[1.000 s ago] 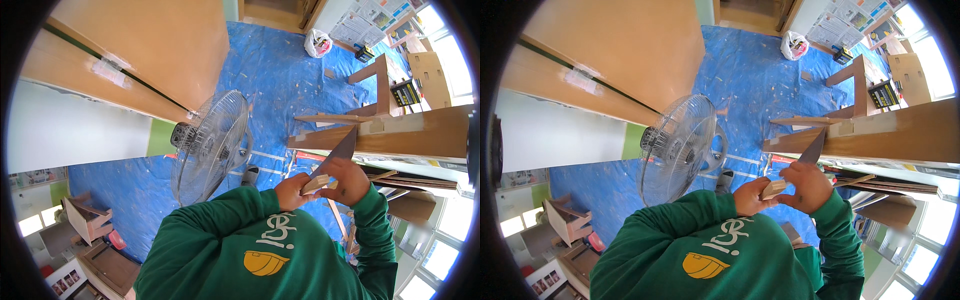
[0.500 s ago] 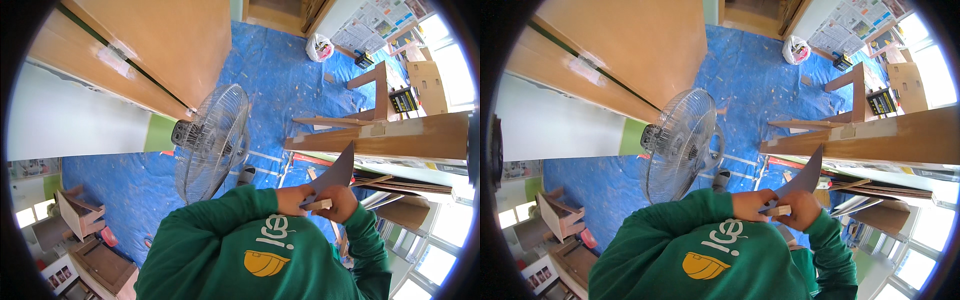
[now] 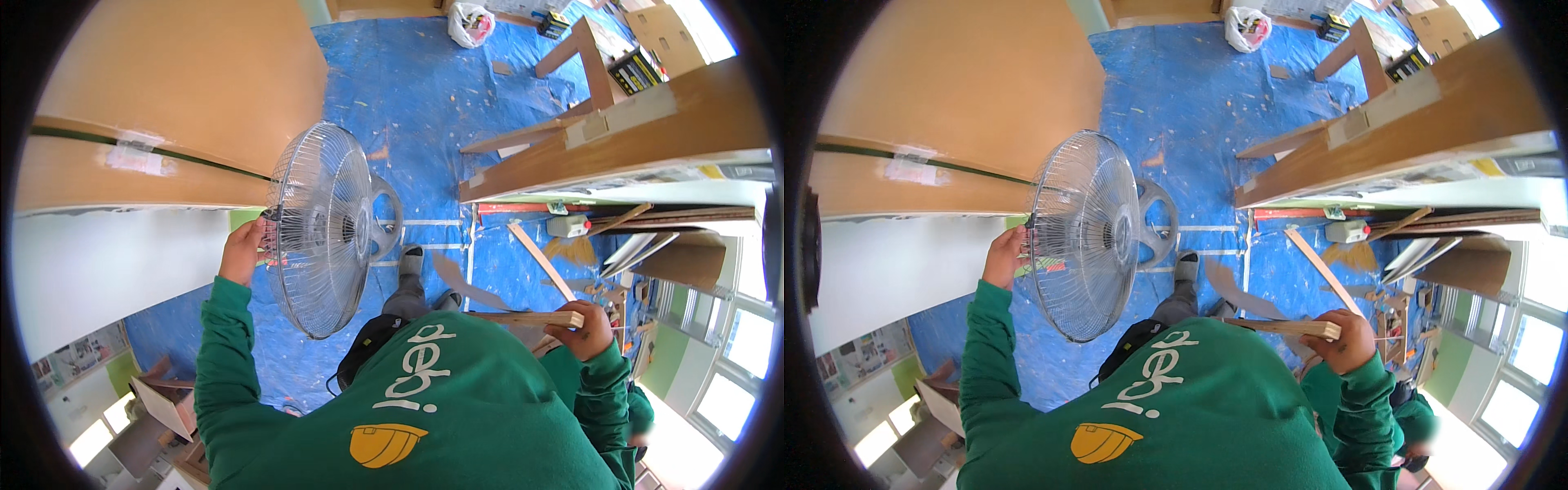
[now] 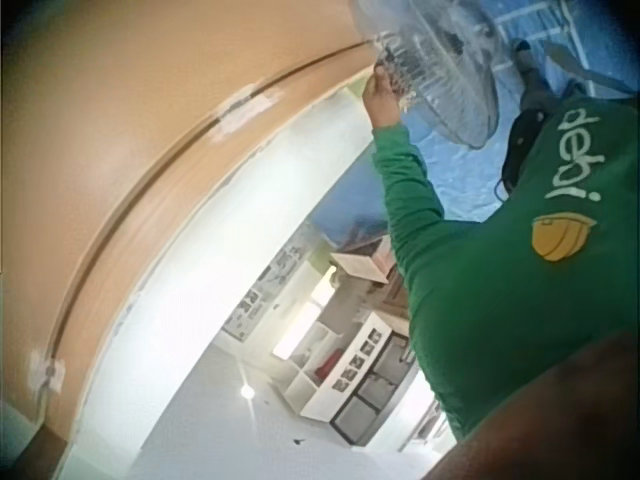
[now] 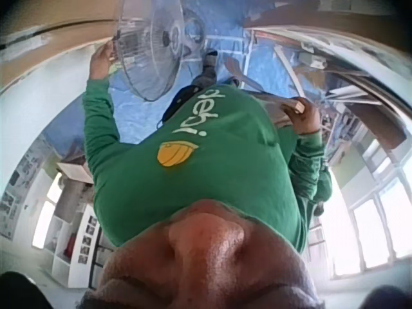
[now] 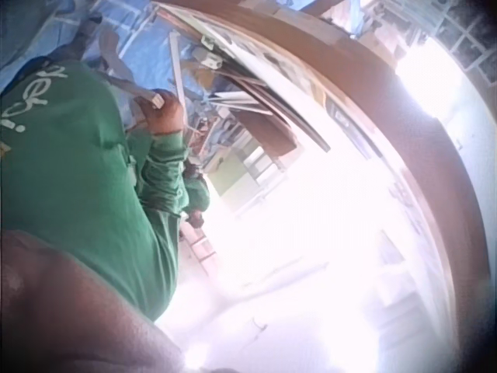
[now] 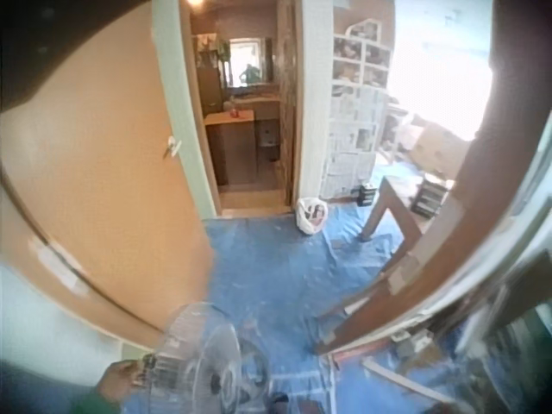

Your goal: The person retrieves a wooden trim strip and a cabinet door panel, then positions the trim along the edge of the panel. They use a utility knife to cut the trim to length and press it into place on the door panel.

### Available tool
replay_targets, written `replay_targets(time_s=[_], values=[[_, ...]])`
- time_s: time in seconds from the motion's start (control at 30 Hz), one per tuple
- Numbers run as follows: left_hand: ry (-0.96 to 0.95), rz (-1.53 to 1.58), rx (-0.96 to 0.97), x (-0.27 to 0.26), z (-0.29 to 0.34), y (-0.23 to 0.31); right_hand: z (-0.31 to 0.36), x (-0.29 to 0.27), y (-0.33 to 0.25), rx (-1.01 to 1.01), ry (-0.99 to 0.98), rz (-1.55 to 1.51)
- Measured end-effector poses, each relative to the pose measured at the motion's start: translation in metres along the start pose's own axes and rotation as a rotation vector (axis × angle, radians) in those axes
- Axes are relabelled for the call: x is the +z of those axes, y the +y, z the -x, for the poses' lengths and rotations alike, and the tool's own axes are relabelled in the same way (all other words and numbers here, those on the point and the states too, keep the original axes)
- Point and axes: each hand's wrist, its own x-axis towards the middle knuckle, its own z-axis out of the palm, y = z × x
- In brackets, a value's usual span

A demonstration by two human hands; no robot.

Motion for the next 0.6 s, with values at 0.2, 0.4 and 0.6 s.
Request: replay_targets(time_s=[0.2,0.4,0.6], values=[[0.02,0.03,0.03,0.012,-0.008,-0.014,0.044,0.017,0.052,0.168,0.283,-0.241],[-0.015,-0.059,0.071,0.014,0.002,-0.022,0.066,0.021,0.096,0.182,0.623,-0.324],[0.026,0.001,0.05,0.003,0.039,-0.057,0.085,0.001,0.117,0.142,0.597,-0.151]])
